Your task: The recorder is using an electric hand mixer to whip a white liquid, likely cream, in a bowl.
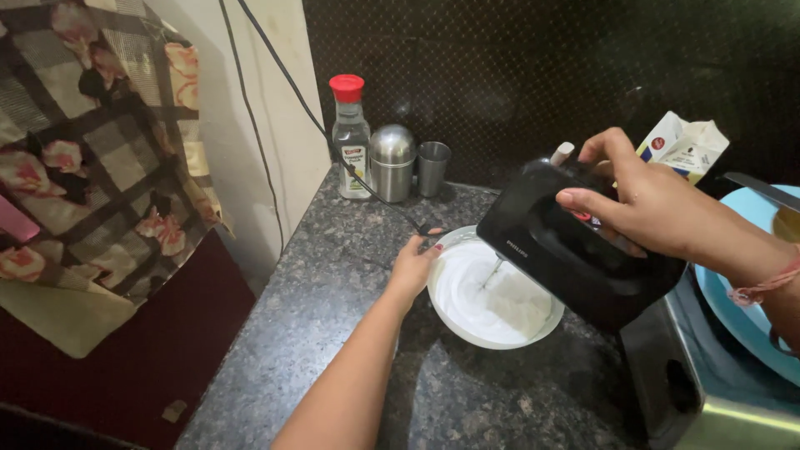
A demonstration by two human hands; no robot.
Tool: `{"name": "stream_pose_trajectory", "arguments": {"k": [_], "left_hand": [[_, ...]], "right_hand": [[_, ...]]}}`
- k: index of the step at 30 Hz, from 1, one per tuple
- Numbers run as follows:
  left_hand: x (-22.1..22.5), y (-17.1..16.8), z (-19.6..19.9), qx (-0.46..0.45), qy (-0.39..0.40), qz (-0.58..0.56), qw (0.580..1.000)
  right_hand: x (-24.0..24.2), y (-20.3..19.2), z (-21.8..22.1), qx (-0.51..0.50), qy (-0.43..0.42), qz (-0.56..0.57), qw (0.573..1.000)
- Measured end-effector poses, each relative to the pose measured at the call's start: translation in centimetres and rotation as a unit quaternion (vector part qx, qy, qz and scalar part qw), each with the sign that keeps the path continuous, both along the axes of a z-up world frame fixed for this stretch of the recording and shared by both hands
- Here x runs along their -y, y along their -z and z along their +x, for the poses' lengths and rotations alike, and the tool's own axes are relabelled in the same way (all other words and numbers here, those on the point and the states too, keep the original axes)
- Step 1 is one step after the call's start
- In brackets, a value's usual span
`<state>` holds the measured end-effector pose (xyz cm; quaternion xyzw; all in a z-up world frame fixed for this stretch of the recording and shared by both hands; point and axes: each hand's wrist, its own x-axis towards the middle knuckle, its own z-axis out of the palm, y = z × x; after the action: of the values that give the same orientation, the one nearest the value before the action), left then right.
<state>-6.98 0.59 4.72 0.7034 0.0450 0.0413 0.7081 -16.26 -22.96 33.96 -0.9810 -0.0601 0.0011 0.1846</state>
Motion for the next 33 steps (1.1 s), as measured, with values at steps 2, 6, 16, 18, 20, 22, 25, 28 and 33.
{"name": "stream_pose_trajectory", "arguments": {"k": [2,6,16,18,20,22,25,28,33], "left_hand": [[0.0,0.8,0.4,0.009,0.007,-0.011,1.000],[0.0,1.9,1.1,0.038,0.020,-0.041,0.998],[-0.2,-0.7,-0.5,0.003,0.006,0.007,1.000],[-0.1,0.9,0.4,0.053,0.027,-0.046,0.997],[-0.1,-0.1,-0.5,0.044,0.028,-0.041,0.998],[-0.1,-0.1,-0.4,0.037,0.030,-0.036,0.998],[0.1,1.6,0.3,0.071,0.032,-0.053,0.996],[0.1,1.5,0.2,0.104,0.025,-0.038,0.994],[0.2,1.3,0.1,0.085,0.004,0.011,0.996]], "right_hand": [[-0.1,0.0,-0.1,0.007,0.000,-0.012,1.000],[0.0,0.3,0.2,0.025,-0.020,-0.009,0.999],[-1.2,-0.4,-0.1,0.024,-0.001,-0.110,0.994],[-2.1,-0.9,-1.0,0.009,0.031,-0.148,0.989],[0.2,1.0,0.8,0.058,-0.009,-0.142,0.988],[1.9,2.1,1.9,0.109,-0.051,-0.137,0.983],[2.5,2.4,1.9,0.128,-0.101,-0.118,0.979],[2.3,2.4,1.9,0.095,-0.049,-0.117,0.987],[1.1,1.7,1.5,0.069,-0.025,-0.147,0.986]]}}
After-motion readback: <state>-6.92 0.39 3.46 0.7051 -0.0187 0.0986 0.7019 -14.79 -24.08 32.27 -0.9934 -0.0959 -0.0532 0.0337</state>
